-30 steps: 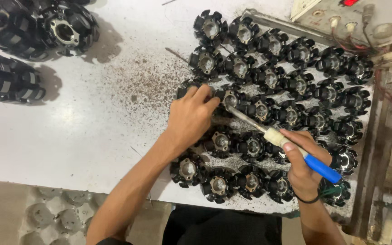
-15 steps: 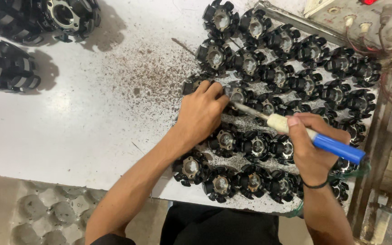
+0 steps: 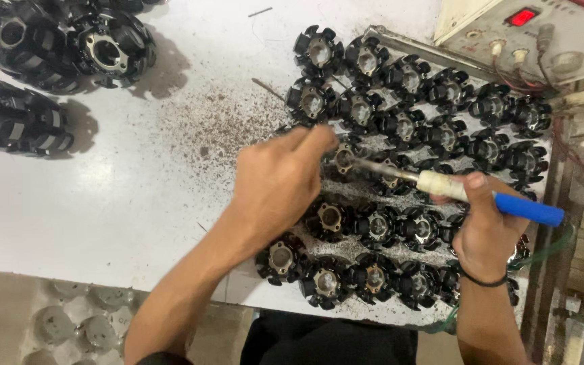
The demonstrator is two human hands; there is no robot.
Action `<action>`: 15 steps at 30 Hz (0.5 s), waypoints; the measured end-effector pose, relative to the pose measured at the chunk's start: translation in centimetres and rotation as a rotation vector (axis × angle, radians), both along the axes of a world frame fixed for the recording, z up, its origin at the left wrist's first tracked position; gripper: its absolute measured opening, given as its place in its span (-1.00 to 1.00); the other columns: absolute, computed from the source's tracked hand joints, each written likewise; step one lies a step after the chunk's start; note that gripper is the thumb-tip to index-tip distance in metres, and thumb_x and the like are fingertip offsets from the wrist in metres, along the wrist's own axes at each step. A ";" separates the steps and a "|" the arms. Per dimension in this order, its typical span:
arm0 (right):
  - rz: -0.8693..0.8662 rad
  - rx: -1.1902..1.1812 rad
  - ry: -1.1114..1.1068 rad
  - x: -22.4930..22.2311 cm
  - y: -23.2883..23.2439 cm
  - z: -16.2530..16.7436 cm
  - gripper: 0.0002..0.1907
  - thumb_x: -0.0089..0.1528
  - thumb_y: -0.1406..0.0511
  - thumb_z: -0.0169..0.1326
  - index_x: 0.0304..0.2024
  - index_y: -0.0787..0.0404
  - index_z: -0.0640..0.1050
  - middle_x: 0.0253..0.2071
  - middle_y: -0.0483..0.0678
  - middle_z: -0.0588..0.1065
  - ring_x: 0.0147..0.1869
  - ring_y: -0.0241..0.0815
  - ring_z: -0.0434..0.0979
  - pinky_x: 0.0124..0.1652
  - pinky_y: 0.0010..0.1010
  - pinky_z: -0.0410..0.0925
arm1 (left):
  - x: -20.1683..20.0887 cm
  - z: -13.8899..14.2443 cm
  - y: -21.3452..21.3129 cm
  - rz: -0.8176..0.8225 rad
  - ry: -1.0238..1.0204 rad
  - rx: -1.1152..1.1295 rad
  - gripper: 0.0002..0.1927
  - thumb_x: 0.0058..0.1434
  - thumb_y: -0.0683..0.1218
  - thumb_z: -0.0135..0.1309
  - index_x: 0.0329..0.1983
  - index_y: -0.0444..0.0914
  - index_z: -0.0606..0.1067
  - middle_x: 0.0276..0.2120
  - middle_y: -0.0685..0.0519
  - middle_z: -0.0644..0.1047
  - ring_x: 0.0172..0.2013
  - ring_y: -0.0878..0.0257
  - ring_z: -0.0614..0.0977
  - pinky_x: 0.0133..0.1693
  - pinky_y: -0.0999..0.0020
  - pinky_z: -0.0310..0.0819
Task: The person arranges black plastic impeller rotors into a grid on a workbench, then uses a heated soldering-iron-style tool to press into the center hub of each rotor one at a time, working through the rows and occasionally repositioning parts.
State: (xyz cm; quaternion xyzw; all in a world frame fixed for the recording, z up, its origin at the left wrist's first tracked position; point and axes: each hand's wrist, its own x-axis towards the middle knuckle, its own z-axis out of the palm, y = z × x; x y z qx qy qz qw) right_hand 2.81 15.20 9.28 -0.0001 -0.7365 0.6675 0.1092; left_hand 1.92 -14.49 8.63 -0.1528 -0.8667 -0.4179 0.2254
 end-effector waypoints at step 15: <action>-0.003 0.395 -0.044 -2.5 -0.1 -0.8 -0.77 0.29 0.41 0.25 0.01 0.33 0.67 -0.25 -0.11 0.58 -0.22 -0.44 0.45 -0.21 -0.67 0.26 | -7.9 -8.0 3.1 0.013 -0.109 -0.209 -0.83 -0.04 -0.25 0.11 -0.37 -0.22 0.63 -0.29 -0.06 0.53 -0.24 -0.03 0.62 -0.36 0.04 0.54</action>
